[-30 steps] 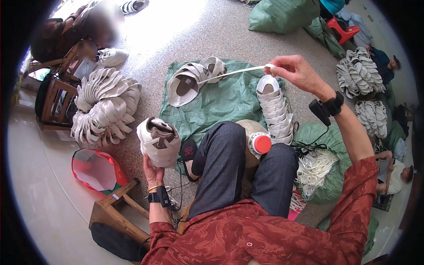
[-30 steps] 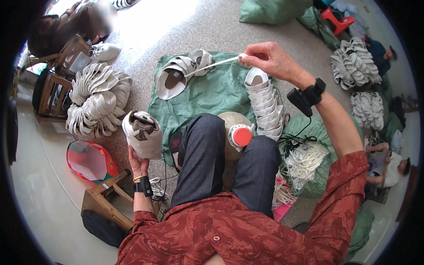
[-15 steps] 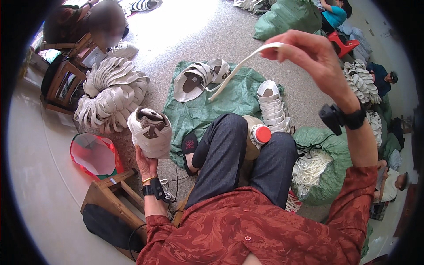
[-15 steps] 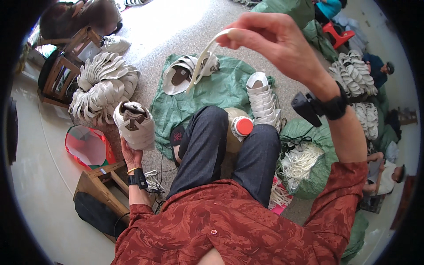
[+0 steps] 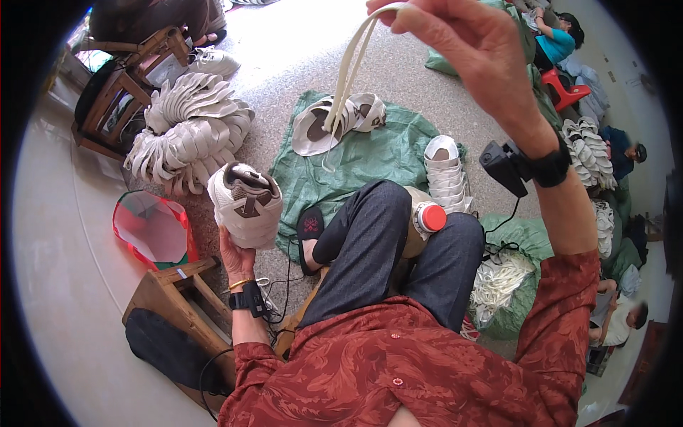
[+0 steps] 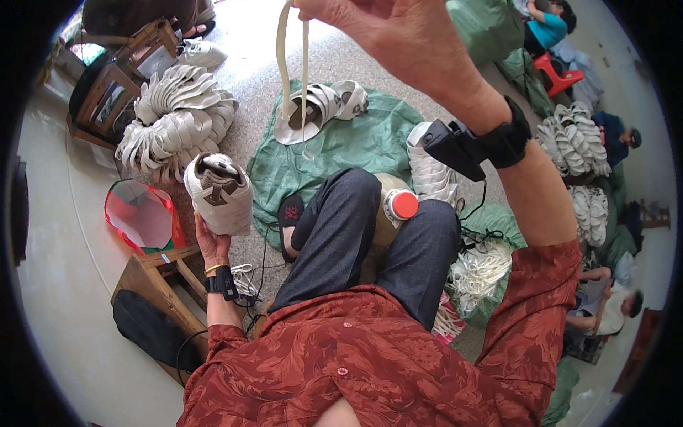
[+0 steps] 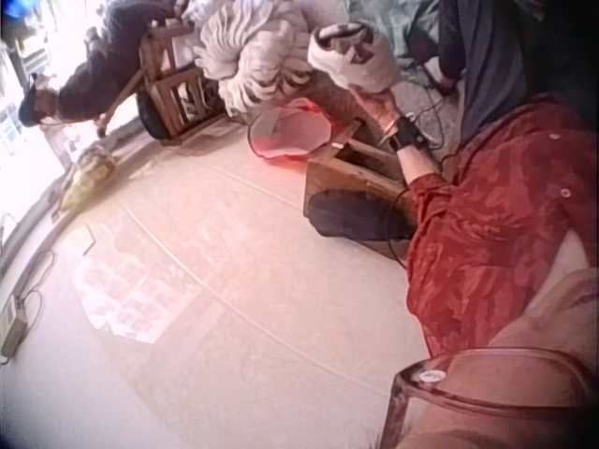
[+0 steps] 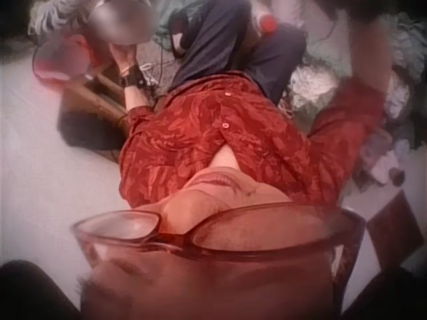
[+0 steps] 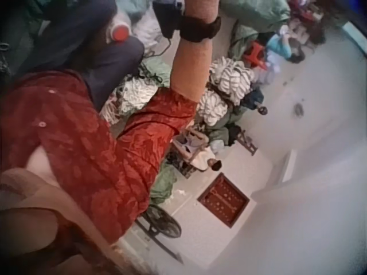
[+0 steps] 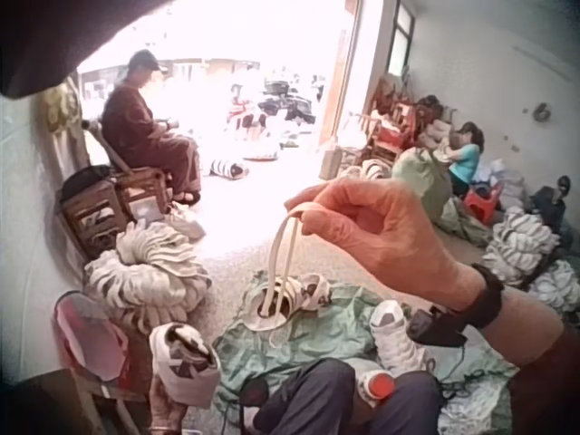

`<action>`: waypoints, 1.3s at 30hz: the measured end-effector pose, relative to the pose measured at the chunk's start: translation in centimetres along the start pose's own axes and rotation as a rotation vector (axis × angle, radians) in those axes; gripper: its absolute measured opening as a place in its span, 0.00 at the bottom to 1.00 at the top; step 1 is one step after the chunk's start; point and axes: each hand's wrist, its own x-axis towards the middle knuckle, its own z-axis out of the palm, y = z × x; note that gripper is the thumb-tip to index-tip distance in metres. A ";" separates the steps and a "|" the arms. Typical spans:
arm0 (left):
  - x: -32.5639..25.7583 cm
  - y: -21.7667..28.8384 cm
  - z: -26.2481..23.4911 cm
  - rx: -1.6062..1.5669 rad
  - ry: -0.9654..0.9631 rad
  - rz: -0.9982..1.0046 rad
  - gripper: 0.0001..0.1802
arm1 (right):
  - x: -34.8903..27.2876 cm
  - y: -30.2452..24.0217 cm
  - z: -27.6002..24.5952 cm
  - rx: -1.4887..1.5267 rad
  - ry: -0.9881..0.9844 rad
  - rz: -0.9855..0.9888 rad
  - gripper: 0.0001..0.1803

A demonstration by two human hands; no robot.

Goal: Lacing a white shoe in a shoe manufacturing workshop.

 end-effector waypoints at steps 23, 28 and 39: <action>-0.9 -0.1 3.5 -0.065 -0.091 -0.015 0.38 | -7.5 6.9 7.5 -0.166 -0.355 0.386 0.18; -0.8 -1.3 8.5 0.063 -0.156 -0.012 0.39 | -9.1 3.2 7.8 0.030 -0.244 0.379 0.21; -0.9 -6.4 21.4 0.315 -0.328 0.106 0.35 | -12.1 -0.5 4.6 -0.443 -0.029 0.437 0.38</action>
